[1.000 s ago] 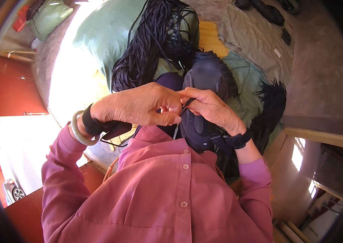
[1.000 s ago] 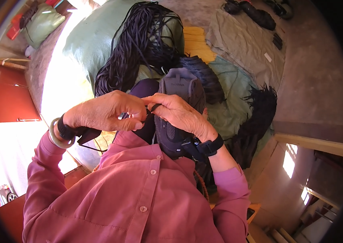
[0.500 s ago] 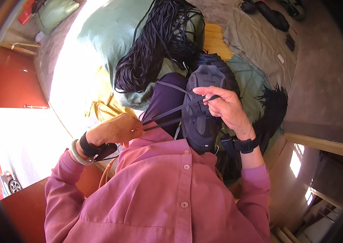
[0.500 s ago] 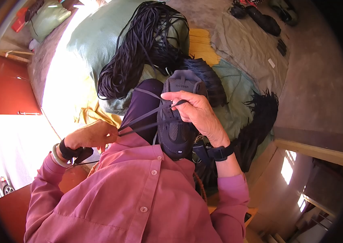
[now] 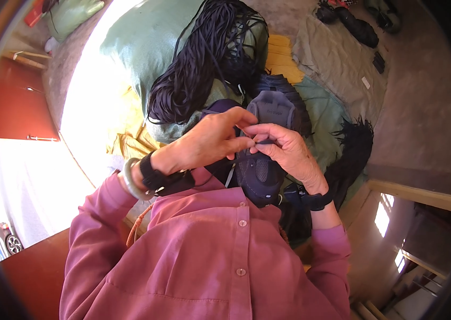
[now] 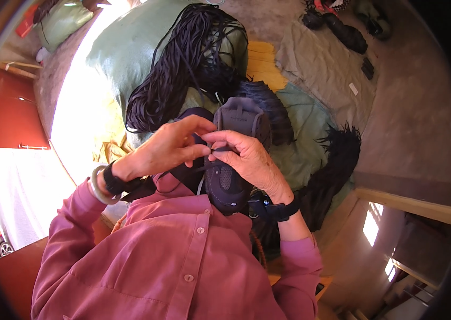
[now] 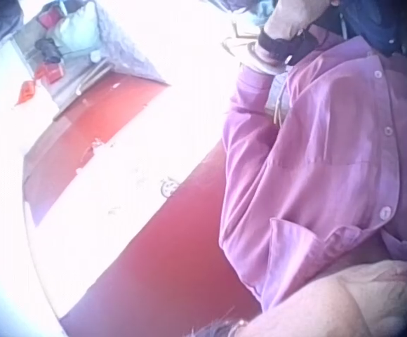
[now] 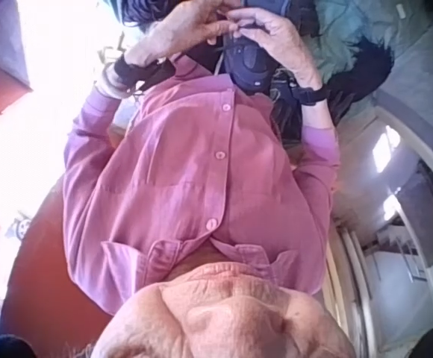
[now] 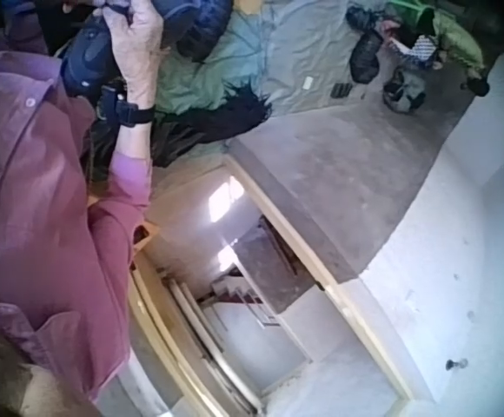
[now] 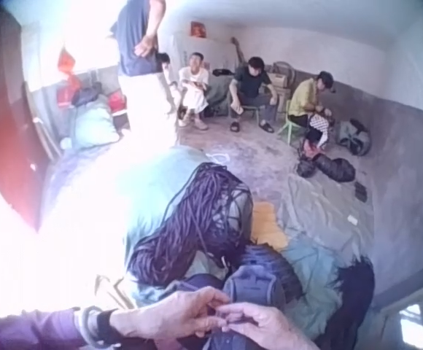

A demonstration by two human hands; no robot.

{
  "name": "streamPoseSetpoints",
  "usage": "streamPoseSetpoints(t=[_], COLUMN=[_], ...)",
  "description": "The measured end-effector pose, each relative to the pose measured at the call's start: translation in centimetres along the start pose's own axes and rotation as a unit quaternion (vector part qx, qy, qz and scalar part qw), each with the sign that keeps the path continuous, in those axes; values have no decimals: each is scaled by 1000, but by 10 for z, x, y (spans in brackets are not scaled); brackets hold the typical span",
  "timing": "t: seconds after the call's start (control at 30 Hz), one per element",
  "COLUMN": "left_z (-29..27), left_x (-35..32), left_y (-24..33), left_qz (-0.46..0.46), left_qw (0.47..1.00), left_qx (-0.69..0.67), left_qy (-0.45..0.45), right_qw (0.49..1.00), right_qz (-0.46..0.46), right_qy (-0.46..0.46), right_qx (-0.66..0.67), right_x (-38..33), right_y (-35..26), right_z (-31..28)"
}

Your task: Lacing a pair of black sneakers.

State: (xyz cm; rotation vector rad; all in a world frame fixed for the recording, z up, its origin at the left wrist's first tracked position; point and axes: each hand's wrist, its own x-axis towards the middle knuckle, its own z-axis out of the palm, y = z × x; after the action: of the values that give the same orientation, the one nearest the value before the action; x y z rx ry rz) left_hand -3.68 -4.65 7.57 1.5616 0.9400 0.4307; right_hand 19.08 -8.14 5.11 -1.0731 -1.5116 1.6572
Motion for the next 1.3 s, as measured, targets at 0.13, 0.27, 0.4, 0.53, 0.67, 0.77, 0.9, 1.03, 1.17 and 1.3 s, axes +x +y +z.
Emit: streamPoseSetpoints(t=[0.13,0.27,0.4,0.53,0.67,0.77,0.9,1.03,1.17,1.3], left_z=[-4,-25,-60,-72,-77,-68,-22,2,0,-2], left_x=[10,-12,-44,-70,-71,-54,-7,23,29,21], left_y=[3,-5,-51,-77,-81,-63,-26,-16,-14,-28], left_qz=[-44,-127,-110,-145,-125,-8,105,93,-15,-67], left_qw=[995,987,970,954,911,911,958,988,987,984], left_qx=[24,27,201,239,352,386,266,100,43,-50], left_qy=[-92,-97,-76,-106,-175,-143,-24,-78,-155,-160], right_qw=[999,999,998,997,997,998,999,997,996,994], right_qz=[-24,35,12,43,57,41,18,15,29,20], right_qy=[9,14,40,49,47,39,28,41,40,75], right_qx=[-47,-16,-36,-36,4,8,-7,-70,-79,-75], right_x=[-1,-7,-10,-14,-16,-13,-13,-11,-11,-14], right_y=[7,-2,2,0,-2,2,5,-1,-2,4], right_z=[-5,-10,-17,-23,-21,-16,-16,-9,-8,-11])
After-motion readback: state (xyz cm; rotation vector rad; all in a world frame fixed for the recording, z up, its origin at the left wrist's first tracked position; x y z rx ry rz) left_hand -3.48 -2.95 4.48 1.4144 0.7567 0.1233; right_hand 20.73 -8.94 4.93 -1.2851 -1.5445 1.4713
